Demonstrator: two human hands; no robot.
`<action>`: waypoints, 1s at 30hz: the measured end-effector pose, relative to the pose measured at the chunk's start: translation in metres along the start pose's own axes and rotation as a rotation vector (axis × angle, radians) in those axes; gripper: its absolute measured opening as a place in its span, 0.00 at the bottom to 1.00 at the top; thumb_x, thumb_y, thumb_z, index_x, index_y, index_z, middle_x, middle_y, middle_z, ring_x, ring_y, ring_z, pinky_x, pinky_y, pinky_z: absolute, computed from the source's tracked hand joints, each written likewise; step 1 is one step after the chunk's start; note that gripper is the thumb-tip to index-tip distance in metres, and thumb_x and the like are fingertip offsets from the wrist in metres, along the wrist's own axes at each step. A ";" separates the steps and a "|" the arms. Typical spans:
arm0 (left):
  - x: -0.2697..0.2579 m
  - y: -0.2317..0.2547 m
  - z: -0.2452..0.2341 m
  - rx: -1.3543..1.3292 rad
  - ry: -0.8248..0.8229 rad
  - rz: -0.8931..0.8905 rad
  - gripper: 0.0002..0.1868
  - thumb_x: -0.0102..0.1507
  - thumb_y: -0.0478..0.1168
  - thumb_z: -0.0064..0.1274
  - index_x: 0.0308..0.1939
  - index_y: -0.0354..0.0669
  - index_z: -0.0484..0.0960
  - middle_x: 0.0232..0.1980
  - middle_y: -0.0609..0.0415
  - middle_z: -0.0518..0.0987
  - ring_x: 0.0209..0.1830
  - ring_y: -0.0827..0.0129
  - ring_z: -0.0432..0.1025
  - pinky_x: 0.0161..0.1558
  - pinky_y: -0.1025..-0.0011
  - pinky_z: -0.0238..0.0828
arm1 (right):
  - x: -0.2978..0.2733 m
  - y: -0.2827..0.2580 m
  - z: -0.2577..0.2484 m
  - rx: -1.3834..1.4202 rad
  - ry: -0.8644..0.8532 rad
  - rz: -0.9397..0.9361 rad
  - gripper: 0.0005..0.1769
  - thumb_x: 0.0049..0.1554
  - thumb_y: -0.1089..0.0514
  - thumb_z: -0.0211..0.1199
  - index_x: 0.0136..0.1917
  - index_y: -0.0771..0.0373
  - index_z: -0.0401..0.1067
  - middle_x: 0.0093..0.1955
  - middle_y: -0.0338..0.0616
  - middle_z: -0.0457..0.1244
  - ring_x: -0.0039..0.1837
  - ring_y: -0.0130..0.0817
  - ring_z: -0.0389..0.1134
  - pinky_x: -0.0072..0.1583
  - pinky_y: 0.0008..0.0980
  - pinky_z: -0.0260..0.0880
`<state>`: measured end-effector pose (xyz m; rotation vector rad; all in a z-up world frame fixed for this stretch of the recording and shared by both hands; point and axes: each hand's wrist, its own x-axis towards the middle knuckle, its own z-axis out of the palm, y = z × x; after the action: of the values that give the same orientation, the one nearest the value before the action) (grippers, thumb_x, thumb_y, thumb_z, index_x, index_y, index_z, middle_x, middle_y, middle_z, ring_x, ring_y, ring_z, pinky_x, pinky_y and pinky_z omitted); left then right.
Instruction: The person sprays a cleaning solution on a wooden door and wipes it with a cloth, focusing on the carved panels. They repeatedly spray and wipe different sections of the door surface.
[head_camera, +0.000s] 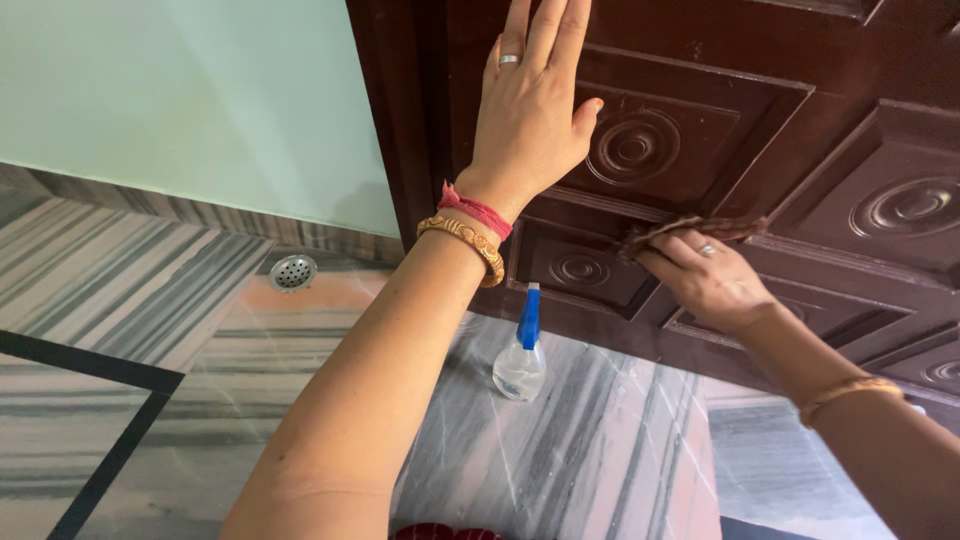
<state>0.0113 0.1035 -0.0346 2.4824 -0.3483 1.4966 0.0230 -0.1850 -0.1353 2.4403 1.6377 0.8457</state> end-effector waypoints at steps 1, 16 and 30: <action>0.000 0.001 -0.001 -0.002 0.005 0.000 0.53 0.62 0.48 0.69 0.81 0.43 0.50 0.83 0.52 0.50 0.85 0.47 0.46 0.78 0.48 0.57 | 0.007 -0.004 0.004 0.009 -0.011 0.015 0.28 0.48 0.66 0.60 0.64 0.61 0.74 0.63 0.46 0.63 0.62 0.44 0.65 0.62 0.40 0.70; -0.001 -0.001 -0.002 -0.003 0.015 0.001 0.48 0.61 0.45 0.69 0.79 0.45 0.56 0.79 0.52 0.57 0.83 0.47 0.51 0.76 0.51 0.61 | 0.101 -0.049 0.070 0.012 0.126 -0.176 0.27 0.48 0.62 0.59 0.62 0.62 0.74 0.63 0.43 0.64 0.64 0.43 0.65 0.61 0.37 0.71; 0.004 0.011 -0.010 0.055 -0.011 -0.063 0.49 0.60 0.47 0.68 0.79 0.47 0.55 0.79 0.53 0.55 0.81 0.49 0.52 0.76 0.41 0.55 | -0.027 -0.004 0.016 -0.107 -0.281 0.025 0.31 0.45 0.63 0.61 0.64 0.56 0.74 0.63 0.40 0.65 0.67 0.39 0.63 0.66 0.35 0.67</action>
<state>0.0015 0.0960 -0.0263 2.5194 -0.2318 1.4883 0.0199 -0.2035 -0.1615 2.3814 1.4273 0.5459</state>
